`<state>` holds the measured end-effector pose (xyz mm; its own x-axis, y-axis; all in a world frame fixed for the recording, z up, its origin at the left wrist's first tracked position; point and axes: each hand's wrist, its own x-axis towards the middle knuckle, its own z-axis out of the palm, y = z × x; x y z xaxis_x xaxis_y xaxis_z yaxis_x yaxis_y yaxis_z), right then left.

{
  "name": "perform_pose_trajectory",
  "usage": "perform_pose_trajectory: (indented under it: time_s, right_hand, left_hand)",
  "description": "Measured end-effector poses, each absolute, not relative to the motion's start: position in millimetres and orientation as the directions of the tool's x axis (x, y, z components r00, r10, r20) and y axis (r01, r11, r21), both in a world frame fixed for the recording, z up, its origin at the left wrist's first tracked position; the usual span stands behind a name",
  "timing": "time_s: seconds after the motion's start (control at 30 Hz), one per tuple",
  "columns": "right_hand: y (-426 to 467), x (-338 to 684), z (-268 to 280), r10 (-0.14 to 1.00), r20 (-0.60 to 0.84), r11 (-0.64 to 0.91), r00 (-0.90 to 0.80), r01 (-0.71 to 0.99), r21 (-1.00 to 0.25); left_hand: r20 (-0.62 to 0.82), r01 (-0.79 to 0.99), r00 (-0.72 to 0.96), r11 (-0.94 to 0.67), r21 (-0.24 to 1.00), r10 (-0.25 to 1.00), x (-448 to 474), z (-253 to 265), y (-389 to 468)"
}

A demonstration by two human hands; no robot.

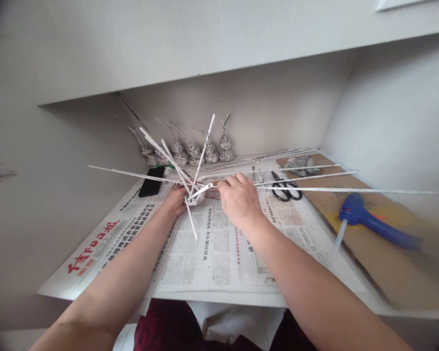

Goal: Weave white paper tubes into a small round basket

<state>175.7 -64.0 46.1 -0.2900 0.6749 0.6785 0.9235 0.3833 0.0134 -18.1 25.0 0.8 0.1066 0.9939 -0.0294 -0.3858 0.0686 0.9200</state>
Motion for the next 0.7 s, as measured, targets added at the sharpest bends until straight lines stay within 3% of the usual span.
perform_pose_trajectory:
  time_s: [0.1,0.7]
  right_hand:
    - [-64.7,175.2,46.4,0.696,0.665,0.356,-0.270,0.934,0.006]
    - [-62.4,173.9,40.9,0.791,0.561,0.346,-0.245,0.935,-0.080]
  left_hand:
    - [0.051,-0.378,0.056,-0.026,0.925,0.997,-15.0,0.2,23.6]
    - [0.114,-0.249,0.163,-0.071,0.966,0.980,-8.8,0.6,14.5]
